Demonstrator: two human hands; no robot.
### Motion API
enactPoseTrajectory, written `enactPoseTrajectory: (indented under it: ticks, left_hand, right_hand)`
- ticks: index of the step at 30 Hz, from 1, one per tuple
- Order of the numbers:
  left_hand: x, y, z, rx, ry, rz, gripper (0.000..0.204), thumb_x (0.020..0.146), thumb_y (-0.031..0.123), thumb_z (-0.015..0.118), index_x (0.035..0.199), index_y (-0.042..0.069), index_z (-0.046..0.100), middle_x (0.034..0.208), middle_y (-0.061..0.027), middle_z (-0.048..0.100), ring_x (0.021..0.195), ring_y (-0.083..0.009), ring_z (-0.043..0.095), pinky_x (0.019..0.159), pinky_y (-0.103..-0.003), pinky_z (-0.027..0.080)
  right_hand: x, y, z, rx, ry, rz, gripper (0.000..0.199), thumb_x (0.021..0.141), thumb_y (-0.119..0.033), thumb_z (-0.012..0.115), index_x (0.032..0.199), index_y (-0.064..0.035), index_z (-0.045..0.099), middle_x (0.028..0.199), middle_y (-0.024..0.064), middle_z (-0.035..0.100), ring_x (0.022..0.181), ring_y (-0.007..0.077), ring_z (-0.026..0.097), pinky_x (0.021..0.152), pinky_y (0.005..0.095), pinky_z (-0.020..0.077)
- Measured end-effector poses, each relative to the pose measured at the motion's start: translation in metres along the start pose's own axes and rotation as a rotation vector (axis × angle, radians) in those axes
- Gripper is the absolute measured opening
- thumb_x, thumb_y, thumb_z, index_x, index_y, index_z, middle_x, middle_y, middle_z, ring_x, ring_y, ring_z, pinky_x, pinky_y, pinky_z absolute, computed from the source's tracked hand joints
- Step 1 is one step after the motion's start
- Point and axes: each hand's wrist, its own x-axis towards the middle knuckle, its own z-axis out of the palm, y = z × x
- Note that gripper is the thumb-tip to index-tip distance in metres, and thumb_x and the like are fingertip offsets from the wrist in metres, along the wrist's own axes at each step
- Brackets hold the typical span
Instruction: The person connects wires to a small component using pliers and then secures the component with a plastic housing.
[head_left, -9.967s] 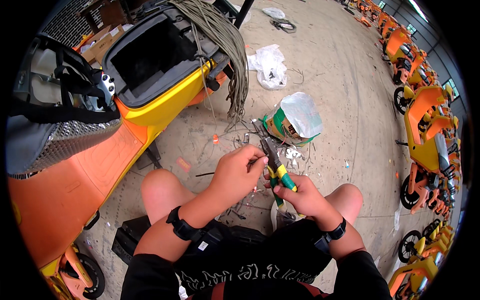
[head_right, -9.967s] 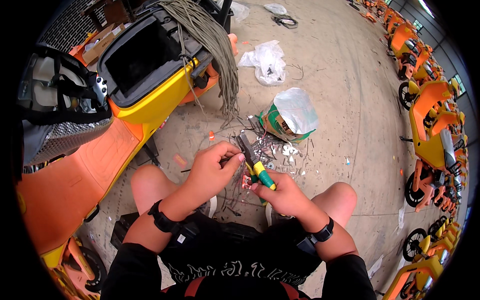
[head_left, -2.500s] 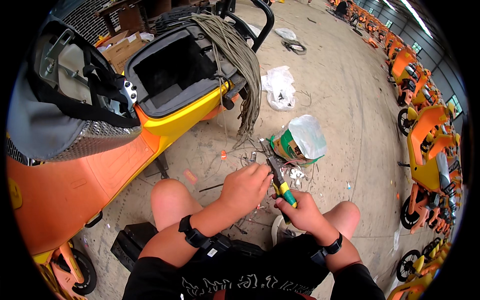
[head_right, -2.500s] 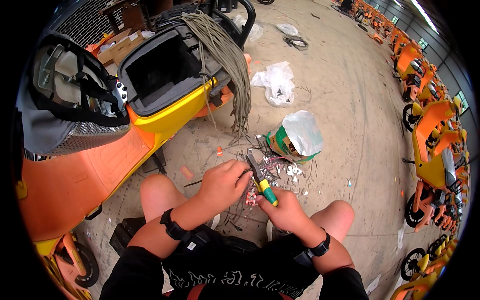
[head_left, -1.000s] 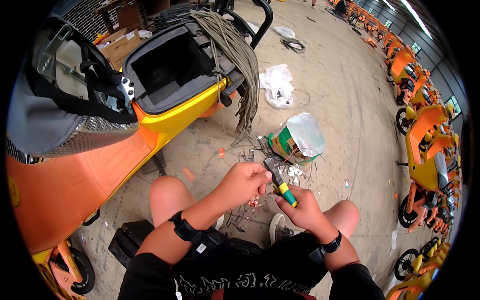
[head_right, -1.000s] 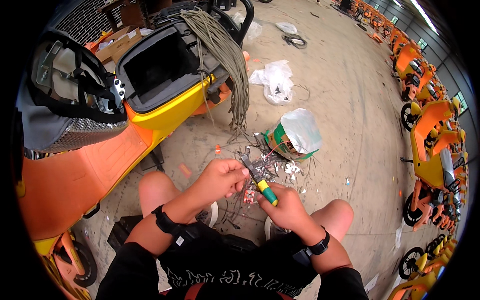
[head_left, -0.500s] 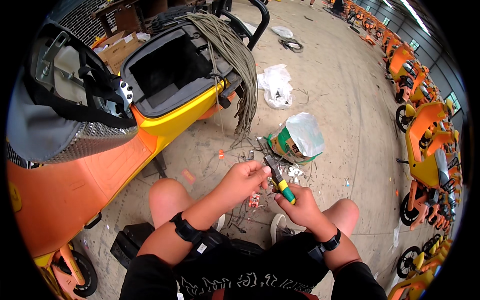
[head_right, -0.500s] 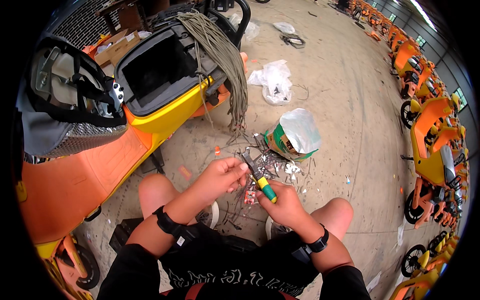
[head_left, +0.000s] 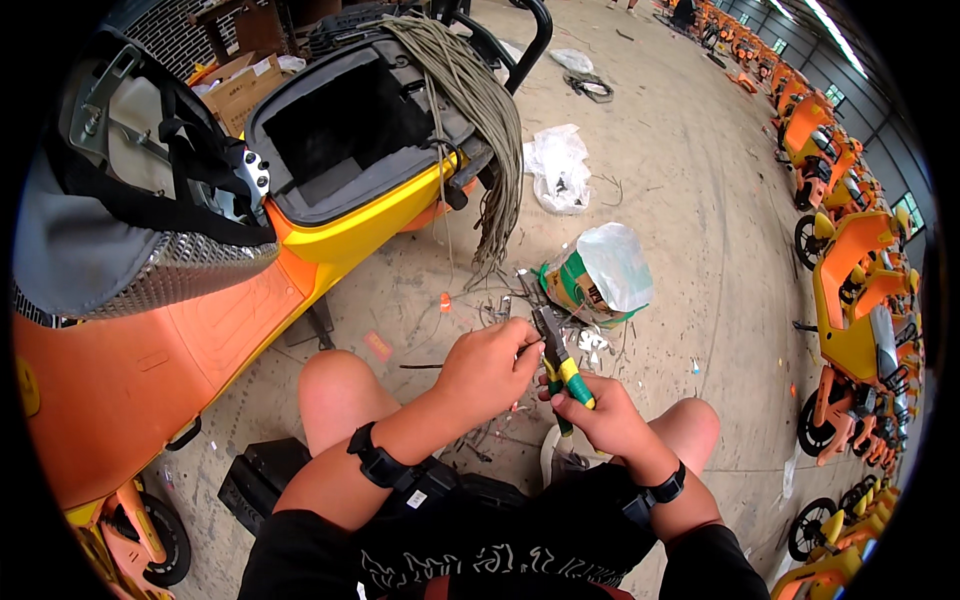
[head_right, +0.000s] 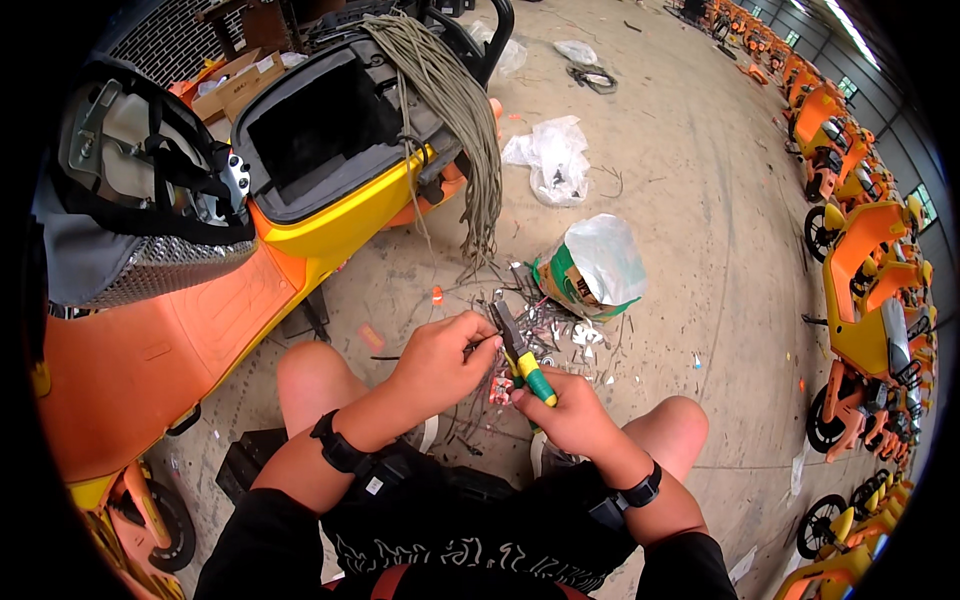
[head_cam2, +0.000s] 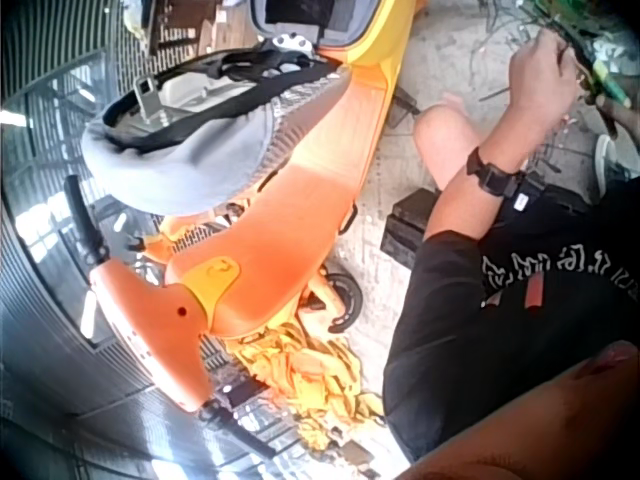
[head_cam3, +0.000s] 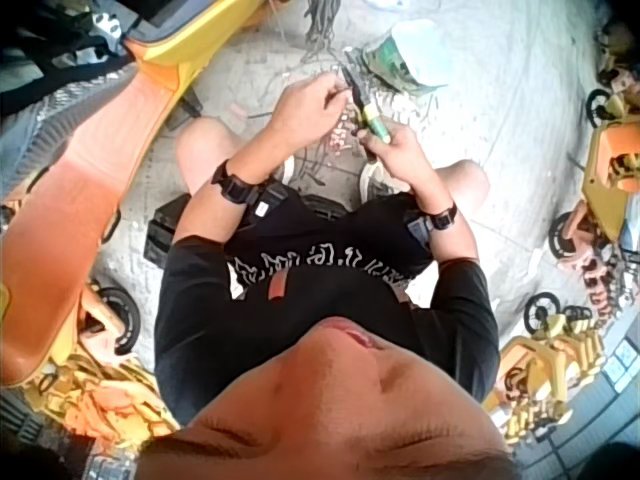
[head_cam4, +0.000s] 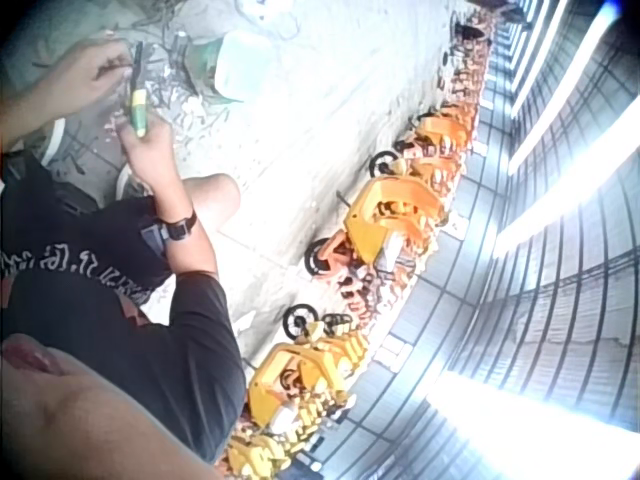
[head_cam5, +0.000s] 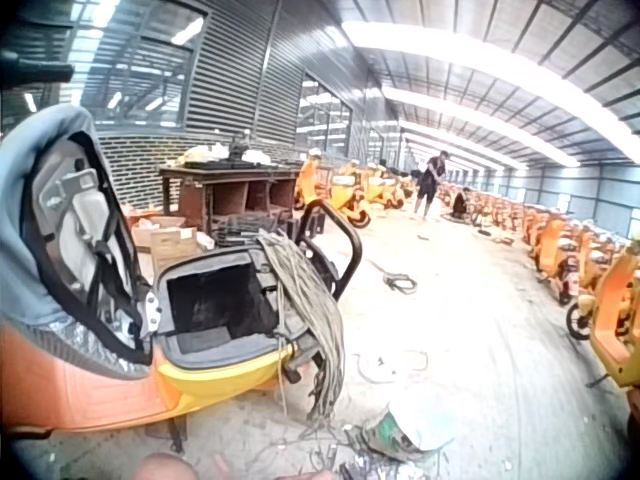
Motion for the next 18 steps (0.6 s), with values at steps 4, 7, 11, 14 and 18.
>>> enactPoseTrajectory:
  ticks: [4, 7, 11, 14, 18]
  left_hand:
    - [-0.002, -0.002, 0.001, 0.183, 0.007, 0.068, 0.015, 0.094, 0.019, 0.066, 0.095, 0.005, 0.06, 0.078, -0.0119, 0.068, 0.067, -0.0337, 0.067, 0.06, -0.047, 0.053]
    - [-0.004, -0.003, 0.002, 0.229, 0.012, 0.089, 0.015, 0.094, 0.02, 0.066, 0.095, 0.006, 0.06, 0.079, -0.0107, 0.067, 0.069, -0.0338, 0.067, 0.06, -0.046, 0.053]
    - [-0.003, 0.001, 0.003, 0.246, 0.067, 0.156, 0.015, 0.094, 0.019, 0.066, 0.095, 0.006, 0.059, 0.077, -0.01, 0.066, 0.068, -0.0334, 0.067, 0.059, -0.045, 0.053]
    - [-0.003, -0.001, 0.005, 0.302, 0.098, 0.22, 0.015, 0.093, 0.018, 0.068, 0.095, 0.006, 0.06, 0.075, -0.0108, 0.065, 0.066, -0.0339, 0.066, 0.057, -0.044, 0.052]
    - [-0.004, -0.002, 0.005, 0.309, 0.027, 0.166, 0.014, 0.093, 0.017, 0.07, 0.096, 0.005, 0.064, 0.07, -0.0116, 0.063, 0.059, -0.032, 0.064, 0.055, -0.043, 0.05]
  right_hand:
    - [0.0, -0.002, 0.003, -0.085, 0.038, -0.027, 0.026, 0.099, -0.015, 0.067, 0.118, 0.0031, 0.069, 0.09, 0.0005, 0.067, 0.077, 0.0066, 0.056, 0.067, 0.0258, 0.0482]
    - [-0.002, -0.01, 0.007, -0.106, 0.091, -0.018, 0.021, 0.096, -0.016, 0.069, 0.098, 0.0045, 0.066, 0.085, 0.0094, 0.063, 0.073, 0.0184, 0.057, 0.07, 0.0332, 0.0484]
    - [-0.003, -0.012, 0.008, -0.164, 0.145, -0.02, 0.025, 0.094, -0.019, 0.07, 0.09, 0.0051, 0.066, 0.083, 0.0156, 0.062, 0.071, 0.027, 0.059, 0.07, 0.0381, 0.0493]
    - [-0.004, -0.016, 0.009, -0.196, 0.166, 0.007, 0.025, 0.094, -0.02, 0.07, 0.091, 0.0048, 0.066, 0.085, 0.0173, 0.065, 0.072, 0.0309, 0.062, 0.07, 0.0393, 0.0506]
    - [-0.005, -0.018, 0.009, -0.259, 0.185, -0.08, 0.022, 0.094, -0.018, 0.07, 0.097, 0.0037, 0.069, 0.09, 0.017, 0.068, 0.076, 0.0288, 0.064, 0.072, 0.038, 0.0516]
